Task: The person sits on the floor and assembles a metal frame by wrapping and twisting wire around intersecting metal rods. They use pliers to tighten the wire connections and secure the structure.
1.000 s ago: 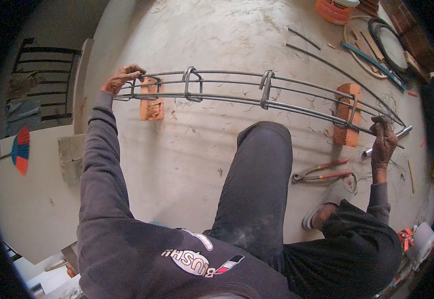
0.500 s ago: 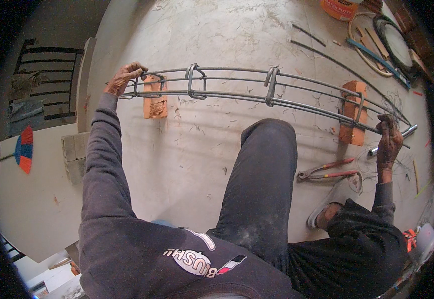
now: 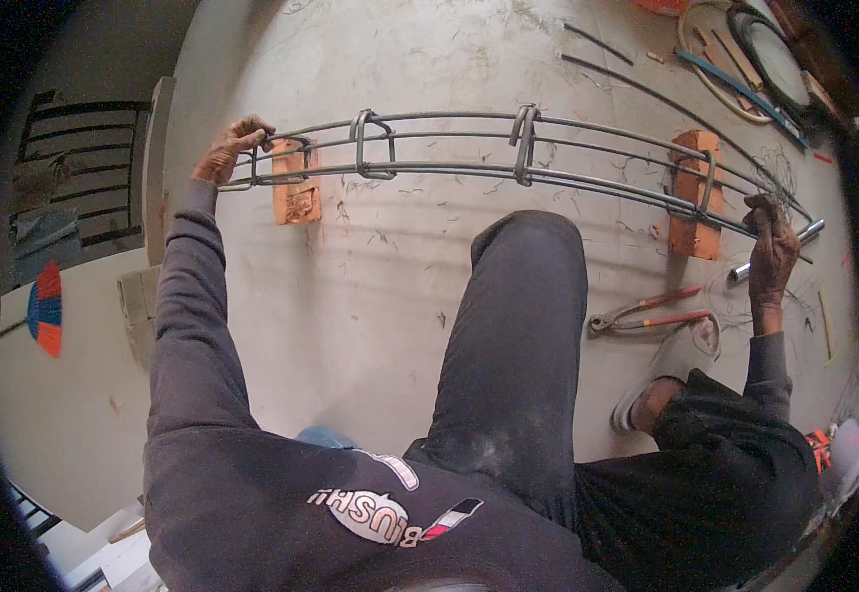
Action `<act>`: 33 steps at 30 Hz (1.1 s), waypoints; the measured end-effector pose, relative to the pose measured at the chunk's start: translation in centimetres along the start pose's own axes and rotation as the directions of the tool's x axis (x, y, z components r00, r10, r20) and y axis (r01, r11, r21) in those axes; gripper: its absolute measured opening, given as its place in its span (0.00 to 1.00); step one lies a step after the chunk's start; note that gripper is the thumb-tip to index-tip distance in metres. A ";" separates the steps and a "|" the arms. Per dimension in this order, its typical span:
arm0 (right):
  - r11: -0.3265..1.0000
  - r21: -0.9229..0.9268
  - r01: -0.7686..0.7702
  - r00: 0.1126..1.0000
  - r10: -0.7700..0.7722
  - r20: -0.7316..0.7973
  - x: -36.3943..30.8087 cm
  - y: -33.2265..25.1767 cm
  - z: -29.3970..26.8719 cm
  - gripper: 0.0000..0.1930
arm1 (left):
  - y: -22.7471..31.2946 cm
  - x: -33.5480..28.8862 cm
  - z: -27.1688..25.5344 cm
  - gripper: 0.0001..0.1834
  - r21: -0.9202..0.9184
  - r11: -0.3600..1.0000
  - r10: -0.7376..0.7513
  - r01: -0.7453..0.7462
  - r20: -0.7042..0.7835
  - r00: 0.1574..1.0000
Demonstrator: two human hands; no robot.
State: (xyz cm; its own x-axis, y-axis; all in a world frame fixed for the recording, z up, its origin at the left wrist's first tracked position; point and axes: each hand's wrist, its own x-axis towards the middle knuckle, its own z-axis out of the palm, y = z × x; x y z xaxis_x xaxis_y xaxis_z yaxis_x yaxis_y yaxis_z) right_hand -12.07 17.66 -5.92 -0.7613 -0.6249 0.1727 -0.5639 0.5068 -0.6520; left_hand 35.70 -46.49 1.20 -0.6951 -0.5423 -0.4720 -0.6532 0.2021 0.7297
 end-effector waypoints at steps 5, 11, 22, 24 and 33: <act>0.999 0.052 -0.009 1.000 0.010 -0.015 0.0 0.3 0.4 0.12 | 1.8 -0.3 -0.6 0.18 0.078 0.997 0.025 -0.027 0.026 0.999; 0.999 0.052 0.012 1.000 -0.011 -0.017 0.0 0.6 0.3 0.12 | 2.9 0.1 -0.8 0.21 0.305 0.949 -0.099 0.081 0.043 0.994; 1.000 0.008 0.003 1.000 -0.003 0.000 -0.1 0.9 0.2 0.11 | 1.8 0.7 -1.4 0.19 0.261 0.957 -0.135 0.125 0.020 0.991; 1.000 -0.010 0.001 1.000 0.000 0.012 -0.1 0.9 0.4 0.11 | 1.3 0.6 -1.5 0.18 0.235 0.965 -0.120 0.116 0.004 0.993; 1.000 -0.014 0.013 1.000 -0.013 -0.004 0.0 0.3 0.3 0.13 | 1.3 -0.2 -1.0 0.20 0.182 0.981 -0.058 0.072 -0.080 0.995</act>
State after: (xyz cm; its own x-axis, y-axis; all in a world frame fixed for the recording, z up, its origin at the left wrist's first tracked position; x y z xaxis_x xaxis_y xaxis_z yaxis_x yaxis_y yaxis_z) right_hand -12.14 17.69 -6.33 -0.7549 -0.6294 0.1842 -0.5783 0.5064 -0.6396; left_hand 35.25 -46.97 2.75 -0.6298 -0.6169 -0.4720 -0.7450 0.3076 0.5919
